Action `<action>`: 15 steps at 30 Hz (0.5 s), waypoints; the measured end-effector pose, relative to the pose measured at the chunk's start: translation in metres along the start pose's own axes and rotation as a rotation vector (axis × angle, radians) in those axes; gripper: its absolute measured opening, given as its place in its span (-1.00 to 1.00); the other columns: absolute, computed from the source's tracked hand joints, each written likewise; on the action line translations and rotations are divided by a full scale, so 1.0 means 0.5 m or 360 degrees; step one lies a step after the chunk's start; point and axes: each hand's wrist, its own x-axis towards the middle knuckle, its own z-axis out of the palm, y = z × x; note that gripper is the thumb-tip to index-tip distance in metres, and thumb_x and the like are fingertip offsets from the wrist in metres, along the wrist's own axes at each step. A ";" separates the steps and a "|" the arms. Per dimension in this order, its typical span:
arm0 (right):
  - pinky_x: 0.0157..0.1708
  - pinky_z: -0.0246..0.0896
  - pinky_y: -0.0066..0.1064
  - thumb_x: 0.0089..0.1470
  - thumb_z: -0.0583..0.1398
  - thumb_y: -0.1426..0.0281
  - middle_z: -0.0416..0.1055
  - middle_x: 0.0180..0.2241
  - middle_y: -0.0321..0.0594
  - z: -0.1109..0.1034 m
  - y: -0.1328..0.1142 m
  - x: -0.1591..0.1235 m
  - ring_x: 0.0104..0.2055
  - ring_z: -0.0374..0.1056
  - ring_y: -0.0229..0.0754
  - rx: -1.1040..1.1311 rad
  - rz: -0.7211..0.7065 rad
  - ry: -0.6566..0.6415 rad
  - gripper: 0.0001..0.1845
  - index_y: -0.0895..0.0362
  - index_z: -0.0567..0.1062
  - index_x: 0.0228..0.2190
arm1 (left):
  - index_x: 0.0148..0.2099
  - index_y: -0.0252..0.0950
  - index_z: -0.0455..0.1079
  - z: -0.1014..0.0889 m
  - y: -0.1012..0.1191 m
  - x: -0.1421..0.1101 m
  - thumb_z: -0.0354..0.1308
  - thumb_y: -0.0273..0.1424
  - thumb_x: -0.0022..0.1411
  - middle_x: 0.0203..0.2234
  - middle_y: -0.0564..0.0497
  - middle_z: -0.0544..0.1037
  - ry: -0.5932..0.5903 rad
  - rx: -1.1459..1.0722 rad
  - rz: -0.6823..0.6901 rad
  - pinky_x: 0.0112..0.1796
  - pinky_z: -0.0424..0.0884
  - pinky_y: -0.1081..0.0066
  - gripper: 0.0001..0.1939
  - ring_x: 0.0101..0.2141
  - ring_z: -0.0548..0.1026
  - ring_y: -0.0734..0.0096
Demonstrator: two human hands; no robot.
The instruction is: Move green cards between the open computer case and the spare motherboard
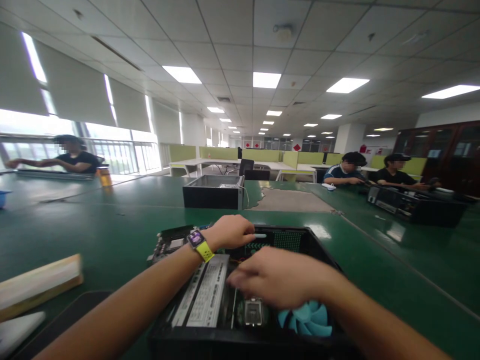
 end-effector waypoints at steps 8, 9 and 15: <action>-0.42 0.20 -0.39 -0.20 0.22 0.20 0.51 -0.32 -0.10 0.052 0.276 0.131 -0.28 0.42 -0.02 -0.0754 0.0671 -0.0160 -0.64 0.07 0.58 -0.31 | -0.26 -0.34 0.54 0.079 0.063 0.099 0.21 -0.35 -0.10 -0.30 -0.14 0.58 -0.1042 0.0207 0.0280 -0.36 0.40 0.36 -0.71 -0.34 0.51 0.19; -0.40 0.22 -0.36 -0.20 0.23 0.22 0.51 -0.31 -0.07 0.073 0.289 0.144 -0.26 0.42 0.00 -0.0802 0.0644 -0.0163 -0.64 0.07 0.58 -0.31 | -0.30 -0.35 0.54 0.102 0.059 0.113 0.23 -0.37 -0.13 -0.32 -0.14 0.59 -0.1139 0.0194 0.0261 -0.36 0.41 0.35 -0.73 -0.36 0.51 0.19; -0.32 0.27 -0.27 -0.11 0.15 0.36 0.51 -0.30 0.02 0.126 0.303 0.166 -0.25 0.44 0.05 -0.1035 0.0399 -0.0058 -0.72 0.15 0.57 -0.33 | -0.50 -0.33 0.52 0.207 0.030 0.147 0.33 -0.33 -0.26 -0.51 -0.05 0.57 -0.1460 0.0033 0.0282 -0.28 0.40 0.29 -0.80 -0.36 0.50 0.16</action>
